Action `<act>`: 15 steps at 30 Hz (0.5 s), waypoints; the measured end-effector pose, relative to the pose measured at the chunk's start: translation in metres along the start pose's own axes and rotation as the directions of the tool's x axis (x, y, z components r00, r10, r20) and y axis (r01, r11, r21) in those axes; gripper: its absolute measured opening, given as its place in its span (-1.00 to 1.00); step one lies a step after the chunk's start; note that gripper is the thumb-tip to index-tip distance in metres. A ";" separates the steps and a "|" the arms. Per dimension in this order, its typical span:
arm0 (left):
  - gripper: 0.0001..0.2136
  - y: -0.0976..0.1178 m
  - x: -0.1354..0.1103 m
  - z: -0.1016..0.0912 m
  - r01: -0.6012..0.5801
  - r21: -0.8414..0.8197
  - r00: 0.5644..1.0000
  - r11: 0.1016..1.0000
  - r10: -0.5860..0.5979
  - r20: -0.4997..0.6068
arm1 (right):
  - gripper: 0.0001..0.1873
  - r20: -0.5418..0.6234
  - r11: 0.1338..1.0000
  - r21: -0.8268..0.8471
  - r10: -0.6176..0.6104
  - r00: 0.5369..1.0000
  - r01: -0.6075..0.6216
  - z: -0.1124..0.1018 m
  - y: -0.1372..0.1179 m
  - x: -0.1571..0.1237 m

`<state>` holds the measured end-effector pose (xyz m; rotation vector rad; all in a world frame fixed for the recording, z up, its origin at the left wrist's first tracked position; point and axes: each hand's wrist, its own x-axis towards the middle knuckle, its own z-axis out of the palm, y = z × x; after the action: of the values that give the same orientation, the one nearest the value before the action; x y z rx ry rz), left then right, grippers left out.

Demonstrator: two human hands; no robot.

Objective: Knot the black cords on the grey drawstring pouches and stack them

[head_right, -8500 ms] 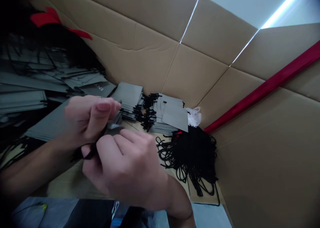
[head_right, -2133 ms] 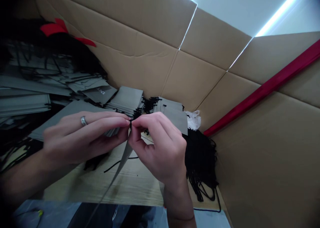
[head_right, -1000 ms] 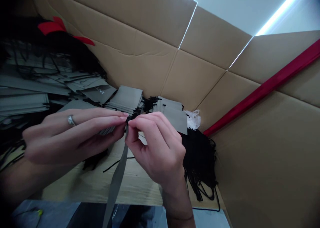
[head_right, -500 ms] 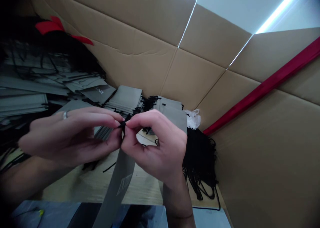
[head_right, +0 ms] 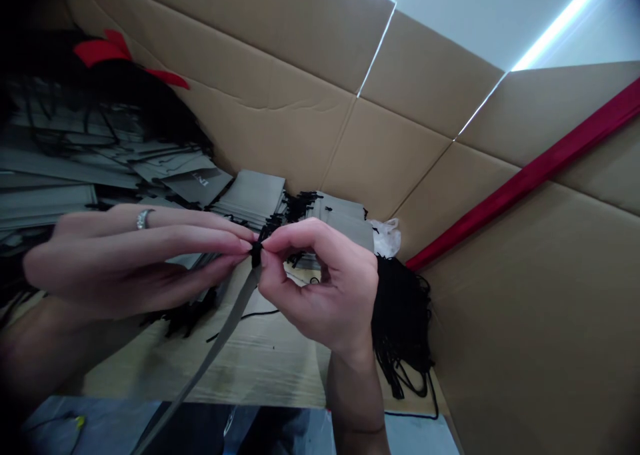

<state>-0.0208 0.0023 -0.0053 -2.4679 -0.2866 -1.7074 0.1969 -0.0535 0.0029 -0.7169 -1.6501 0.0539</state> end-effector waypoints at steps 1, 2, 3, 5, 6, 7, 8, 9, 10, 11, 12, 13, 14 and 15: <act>-0.85 0.002 -0.002 -0.001 -0.014 0.027 1.000 1.000 0.014 0.014 | -0.71 -0.002 1.000 -0.011 0.000 1.000 0.000 0.000 0.000 0.000; -0.83 0.003 -0.004 -0.001 -0.025 0.049 0.999 0.999 0.023 0.029 | -0.71 -0.003 1.000 -0.021 0.001 1.000 -0.001 0.000 0.000 0.000; -0.82 0.005 -0.006 -0.002 -0.030 0.069 0.999 0.997 0.028 0.038 | -0.71 -0.003 1.000 -0.030 0.005 1.000 -0.005 0.000 0.000 0.000; -0.78 0.006 -0.010 -0.003 -0.002 0.106 0.999 0.994 -0.002 0.044 | -0.70 0.001 0.999 -0.039 0.009 1.000 -0.009 0.000 0.000 -0.001; -0.76 0.005 -0.012 -0.003 0.018 0.114 0.998 0.993 -0.024 0.055 | -0.70 0.008 0.999 -0.042 0.009 1.000 -0.008 0.000 0.000 -0.001; -0.75 0.004 -0.013 -0.003 0.027 0.102 0.998 0.994 -0.034 0.059 | -0.69 0.016 0.999 -0.042 0.007 1.000 -0.007 0.000 -0.001 -0.001; -0.75 0.001 -0.014 -0.003 0.030 0.074 0.998 0.997 -0.035 0.061 | -0.69 0.027 0.999 -0.041 0.006 1.000 -0.004 -0.001 -0.001 -0.001; -0.77 -0.001 -0.014 -0.002 0.010 0.024 0.998 1.000 -0.011 0.054 | -0.69 0.039 0.999 -0.038 0.004 0.999 -0.003 -0.001 -0.001 -0.001; -0.78 -0.003 -0.014 -0.002 -0.019 -0.027 0.999 0.999 0.020 0.045 | -0.70 0.054 0.999 -0.036 0.003 0.999 -0.001 -0.002 -0.001 -0.001; -0.80 -0.003 -0.013 -0.001 -0.040 -0.057 0.998 0.998 0.042 0.038 | -0.70 0.069 0.999 -0.034 0.003 0.998 -0.001 -0.003 0.000 -0.001; -0.81 -0.002 -0.012 0.001 -0.039 -0.052 0.999 0.998 0.040 0.030 | -0.71 0.082 0.999 -0.033 0.002 0.997 0.001 -0.004 0.000 0.000; -0.82 0.000 -0.011 0.002 -0.013 -0.014 0.999 1.000 0.014 0.032 | -0.71 0.095 0.999 -0.032 0.000 0.995 0.003 -0.005 0.001 0.000; -0.84 0.003 -0.010 0.003 0.015 0.038 0.999 0.999 -0.016 0.031 | -0.72 0.105 0.999 -0.031 -0.005 0.994 0.008 -0.005 0.002 0.001; -0.84 0.007 -0.009 0.003 0.038 0.089 0.999 0.995 -0.041 0.026 | -0.72 0.109 0.999 -0.031 -0.012 0.994 0.015 -0.005 0.003 0.001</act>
<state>-0.0193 -0.0044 -0.0152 -2.4399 -0.4076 -1.6383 0.2030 -0.0527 0.0039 -0.7381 -1.7635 0.0580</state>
